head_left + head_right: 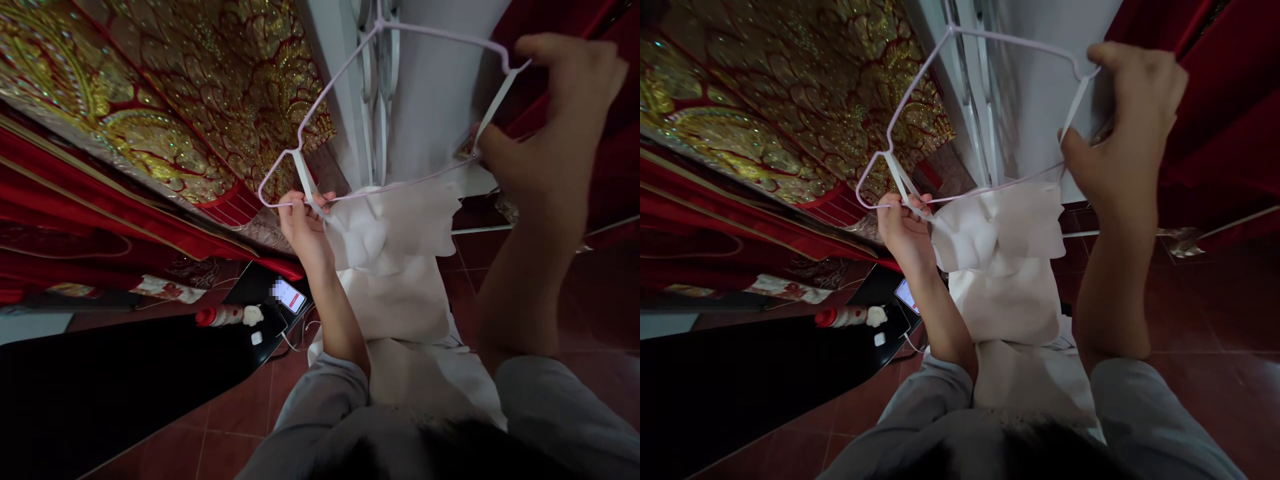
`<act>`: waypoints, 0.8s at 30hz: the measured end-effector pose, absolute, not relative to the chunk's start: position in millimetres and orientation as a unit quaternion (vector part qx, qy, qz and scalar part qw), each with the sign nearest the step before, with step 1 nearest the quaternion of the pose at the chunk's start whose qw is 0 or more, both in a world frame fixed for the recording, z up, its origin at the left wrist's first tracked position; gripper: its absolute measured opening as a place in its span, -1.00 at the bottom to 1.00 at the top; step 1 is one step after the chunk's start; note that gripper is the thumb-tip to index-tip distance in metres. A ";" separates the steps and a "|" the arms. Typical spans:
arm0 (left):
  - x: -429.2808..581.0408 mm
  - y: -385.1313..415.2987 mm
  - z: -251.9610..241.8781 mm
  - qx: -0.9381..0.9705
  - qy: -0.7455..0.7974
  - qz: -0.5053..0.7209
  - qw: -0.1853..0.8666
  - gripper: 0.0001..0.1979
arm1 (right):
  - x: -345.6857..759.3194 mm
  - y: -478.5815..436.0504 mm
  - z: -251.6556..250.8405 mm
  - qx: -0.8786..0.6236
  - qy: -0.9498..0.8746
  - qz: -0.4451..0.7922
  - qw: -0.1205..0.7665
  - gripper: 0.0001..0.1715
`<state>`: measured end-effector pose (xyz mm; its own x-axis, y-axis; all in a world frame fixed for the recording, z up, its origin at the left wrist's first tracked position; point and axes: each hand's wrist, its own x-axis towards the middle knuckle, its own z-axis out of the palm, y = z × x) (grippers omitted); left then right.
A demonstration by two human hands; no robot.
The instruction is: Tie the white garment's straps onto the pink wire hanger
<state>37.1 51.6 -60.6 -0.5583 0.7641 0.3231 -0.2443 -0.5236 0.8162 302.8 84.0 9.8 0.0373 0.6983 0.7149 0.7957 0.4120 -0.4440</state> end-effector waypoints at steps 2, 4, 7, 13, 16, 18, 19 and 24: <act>38.5 50.3 -61.6 0.357 0.362 0.797 0.325 -0.67 | 291.0 77.2 -9.8 -0.477 -0.675 -0.074 0.559 -0.25; 40.4 48.2 -62.9 0.362 0.344 0.797 0.341 -0.68 | 270.6 66.9 -32.9 -0.409 -0.637 -0.064 0.650 -0.42; 43.5 43.7 -63.6 0.364 0.341 0.793 0.349 -0.70 | 232.5 48.1 -64.1 -0.390 -0.650 -0.002 0.652 -0.54; 45.1 33.0 -62.2 0.377 0.388 0.776 0.325 -0.77 | 205.7 39.6 -81.0 -0.429 -0.687 0.076 0.582 -0.68; 42.4 23.2 -63.2 0.417 0.436 0.748 0.274 -0.81 | 215.3 47.4 -70.9 -0.430 -0.683 0.073 0.586 -0.78; 39.1 13.0 -60.5 0.475 0.490 0.689 0.245 -0.81 | 220.3 50.3 -66.5 -0.424 -0.685 0.079 0.587 -0.81; 37.5 7.1 -57.1 0.502 0.513 0.653 0.241 -0.78 | 221.6 50.6 -66.1 -0.422 -0.685 0.082 0.589 -0.81; 33.4 -10.5 -22.6 0.517 0.479 0.647 0.291 -0.76 | 218.1 45.4 -73.7 -0.407 -0.680 0.095 0.603 -0.75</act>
<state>33.4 -10.5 -22.6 -0.2961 0.8713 0.3914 0.1192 -0.3729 0.9202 218.1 45.4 -73.7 0.0583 0.6685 0.7415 0.4382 0.6502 -0.6206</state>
